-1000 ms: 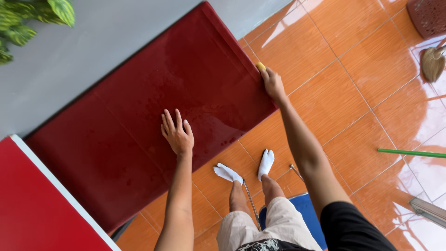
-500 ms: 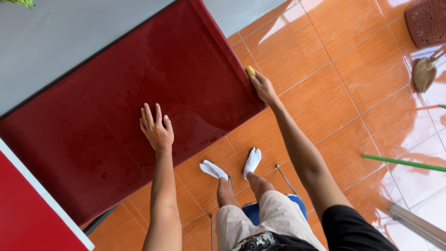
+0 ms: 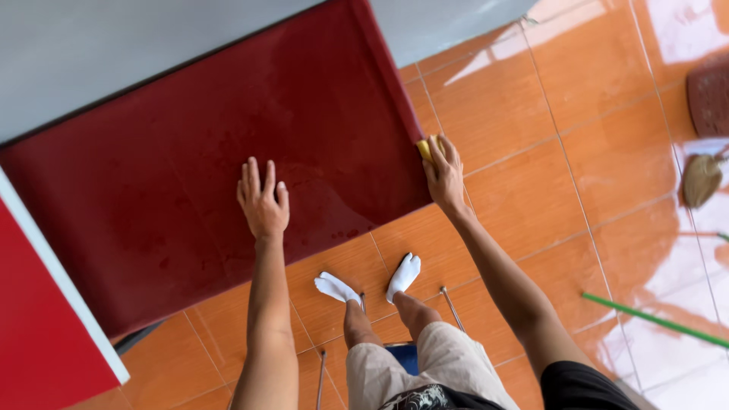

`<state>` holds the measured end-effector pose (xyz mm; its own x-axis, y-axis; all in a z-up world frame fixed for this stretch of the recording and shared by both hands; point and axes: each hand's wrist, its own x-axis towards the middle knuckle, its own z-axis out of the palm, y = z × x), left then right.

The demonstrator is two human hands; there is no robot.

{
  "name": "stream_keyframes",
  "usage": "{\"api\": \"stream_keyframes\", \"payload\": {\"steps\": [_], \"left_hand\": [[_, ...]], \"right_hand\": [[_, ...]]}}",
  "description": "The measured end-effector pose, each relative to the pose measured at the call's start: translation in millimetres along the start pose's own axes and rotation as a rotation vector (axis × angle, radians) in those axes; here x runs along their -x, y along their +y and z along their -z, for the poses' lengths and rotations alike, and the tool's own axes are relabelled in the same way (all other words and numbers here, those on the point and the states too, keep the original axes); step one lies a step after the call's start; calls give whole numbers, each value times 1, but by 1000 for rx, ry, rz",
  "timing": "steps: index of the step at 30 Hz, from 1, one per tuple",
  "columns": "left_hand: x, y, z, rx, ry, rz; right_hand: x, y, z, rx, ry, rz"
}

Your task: The person cleans the surface of a table by wiping it down with a sponge by hand.

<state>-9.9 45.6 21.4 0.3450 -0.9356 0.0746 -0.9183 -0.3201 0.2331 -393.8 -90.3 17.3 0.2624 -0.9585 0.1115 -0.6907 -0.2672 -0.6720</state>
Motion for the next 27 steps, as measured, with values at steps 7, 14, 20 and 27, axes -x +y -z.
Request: {"api": "stream_keyframes", "payload": {"steps": [7,14,20,27], "left_hand": [[-2,-2,2,41,-18,15],[-2,-3,5,61,-19,2],[-3,-7,2,68,-25,3],[-4,-11,-1,69,-63,-7]], "right_hand": [[-95,-67,-65,387,4,40],[5,-126,-106,278,-302,390],[53,-86,-48,522,-567,232],[-30,-91,-100,391,-99,164]]}}
